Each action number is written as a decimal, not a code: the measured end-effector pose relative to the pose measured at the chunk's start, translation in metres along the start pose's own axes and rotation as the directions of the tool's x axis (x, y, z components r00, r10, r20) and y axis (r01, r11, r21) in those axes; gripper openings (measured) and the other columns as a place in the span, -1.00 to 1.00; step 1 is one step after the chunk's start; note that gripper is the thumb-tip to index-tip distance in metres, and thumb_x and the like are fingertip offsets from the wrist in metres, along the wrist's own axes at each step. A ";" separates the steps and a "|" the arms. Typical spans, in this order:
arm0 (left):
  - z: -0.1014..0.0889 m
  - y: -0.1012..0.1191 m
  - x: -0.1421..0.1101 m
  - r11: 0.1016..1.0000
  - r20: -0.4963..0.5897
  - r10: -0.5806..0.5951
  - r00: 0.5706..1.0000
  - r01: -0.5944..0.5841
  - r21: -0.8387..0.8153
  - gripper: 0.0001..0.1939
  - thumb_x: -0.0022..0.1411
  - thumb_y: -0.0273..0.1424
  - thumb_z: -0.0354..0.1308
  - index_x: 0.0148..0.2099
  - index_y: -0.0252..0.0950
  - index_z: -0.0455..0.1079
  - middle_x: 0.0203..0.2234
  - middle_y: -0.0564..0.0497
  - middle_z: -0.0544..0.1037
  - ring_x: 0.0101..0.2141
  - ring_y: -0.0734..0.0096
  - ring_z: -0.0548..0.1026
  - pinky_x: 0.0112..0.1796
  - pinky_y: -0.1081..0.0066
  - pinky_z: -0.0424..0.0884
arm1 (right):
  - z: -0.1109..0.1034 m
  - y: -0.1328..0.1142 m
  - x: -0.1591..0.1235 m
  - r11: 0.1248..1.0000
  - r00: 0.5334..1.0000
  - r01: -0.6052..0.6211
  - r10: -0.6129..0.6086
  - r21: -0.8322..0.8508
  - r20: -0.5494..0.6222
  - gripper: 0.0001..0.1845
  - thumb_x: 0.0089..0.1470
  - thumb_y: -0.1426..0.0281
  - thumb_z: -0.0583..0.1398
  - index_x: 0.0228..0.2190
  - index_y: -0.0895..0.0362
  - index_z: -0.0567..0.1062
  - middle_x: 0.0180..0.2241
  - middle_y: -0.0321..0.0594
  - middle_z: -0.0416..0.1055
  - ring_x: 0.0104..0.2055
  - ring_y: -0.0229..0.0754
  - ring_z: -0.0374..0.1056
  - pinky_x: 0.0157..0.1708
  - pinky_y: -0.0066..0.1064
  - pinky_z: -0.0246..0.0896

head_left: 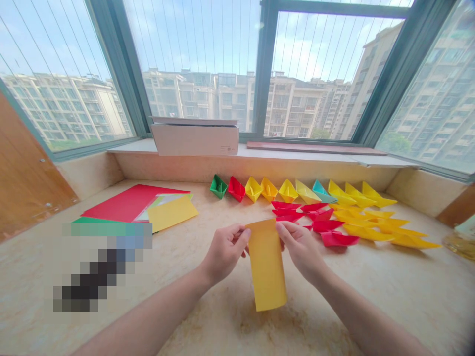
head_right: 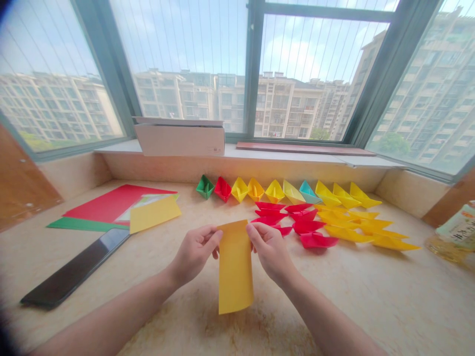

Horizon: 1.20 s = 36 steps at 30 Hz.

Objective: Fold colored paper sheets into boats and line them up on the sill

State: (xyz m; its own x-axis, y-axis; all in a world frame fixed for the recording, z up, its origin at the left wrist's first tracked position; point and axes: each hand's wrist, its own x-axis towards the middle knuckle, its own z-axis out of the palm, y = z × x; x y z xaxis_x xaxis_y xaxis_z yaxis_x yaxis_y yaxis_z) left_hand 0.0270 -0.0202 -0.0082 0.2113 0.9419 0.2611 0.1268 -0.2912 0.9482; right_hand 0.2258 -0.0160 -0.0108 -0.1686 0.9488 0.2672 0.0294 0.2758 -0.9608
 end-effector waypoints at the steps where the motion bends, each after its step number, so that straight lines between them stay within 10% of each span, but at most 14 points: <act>1: -0.001 0.000 0.001 1.000 -0.029 0.001 1.000 -0.001 0.001 -0.72 0.31 -0.24 0.10 -0.31 -0.36 0.44 -0.53 0.04 0.51 -0.57 0.51 0.45 -0.54 0.54 0.39 | 0.000 0.000 0.000 1.000 1.000 -0.005 0.005 -0.004 0.024 -0.60 0.21 0.08 0.17 -0.39 0.15 0.56 -0.54 -0.30 0.37 -0.50 -0.29 0.20 -0.51 -0.46 0.09; 11: 0.000 -0.004 0.002 0.998 -0.027 0.003 1.000 -0.004 -0.058 -0.70 0.32 -0.19 0.09 -0.18 -0.36 0.38 -0.51 0.04 0.51 -0.57 0.47 0.49 -0.58 0.53 0.37 | 0.002 0.007 0.000 0.994 0.995 -0.098 0.098 0.054 -0.003 -0.60 0.08 0.06 0.28 -0.33 0.16 0.61 -0.40 -0.16 0.55 -0.33 -0.12 0.42 -0.38 -0.39 0.27; 20: 0.005 -0.003 -0.006 0.998 0.338 -0.053 0.940 0.065 -0.024 -0.62 0.29 -0.14 0.09 -0.26 -0.41 0.47 -0.48 -0.08 0.57 -0.54 0.45 0.50 -0.55 0.54 0.35 | 0.000 0.005 0.002 0.997 0.991 -0.053 0.060 0.062 -0.119 -0.59 0.06 0.03 0.29 -0.34 0.15 0.61 -0.38 -0.13 0.56 -0.35 -0.11 0.42 -0.39 -0.37 0.29; 36: 0.003 0.000 -0.002 0.997 0.108 -0.065 0.992 0.068 -0.024 -0.63 0.30 -0.16 0.08 -0.40 -0.37 0.39 -0.60 0.06 0.44 -0.60 0.53 0.39 -0.56 0.55 0.32 | 0.000 0.008 0.003 0.997 0.996 -0.072 0.071 -0.020 -0.052 -0.60 0.09 0.06 0.27 -0.40 0.17 0.57 -0.46 -0.21 0.51 -0.47 -0.25 0.28 -0.48 -0.43 0.15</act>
State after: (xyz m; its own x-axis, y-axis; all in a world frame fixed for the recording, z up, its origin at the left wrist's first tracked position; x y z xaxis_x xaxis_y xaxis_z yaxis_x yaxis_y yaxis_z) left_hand 0.0299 -0.0225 -0.0093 0.3061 0.9352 0.1782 0.1178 -0.2229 0.9677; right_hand 0.2259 -0.0111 -0.0177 -0.1150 0.9727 0.2016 0.0607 0.2095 -0.9759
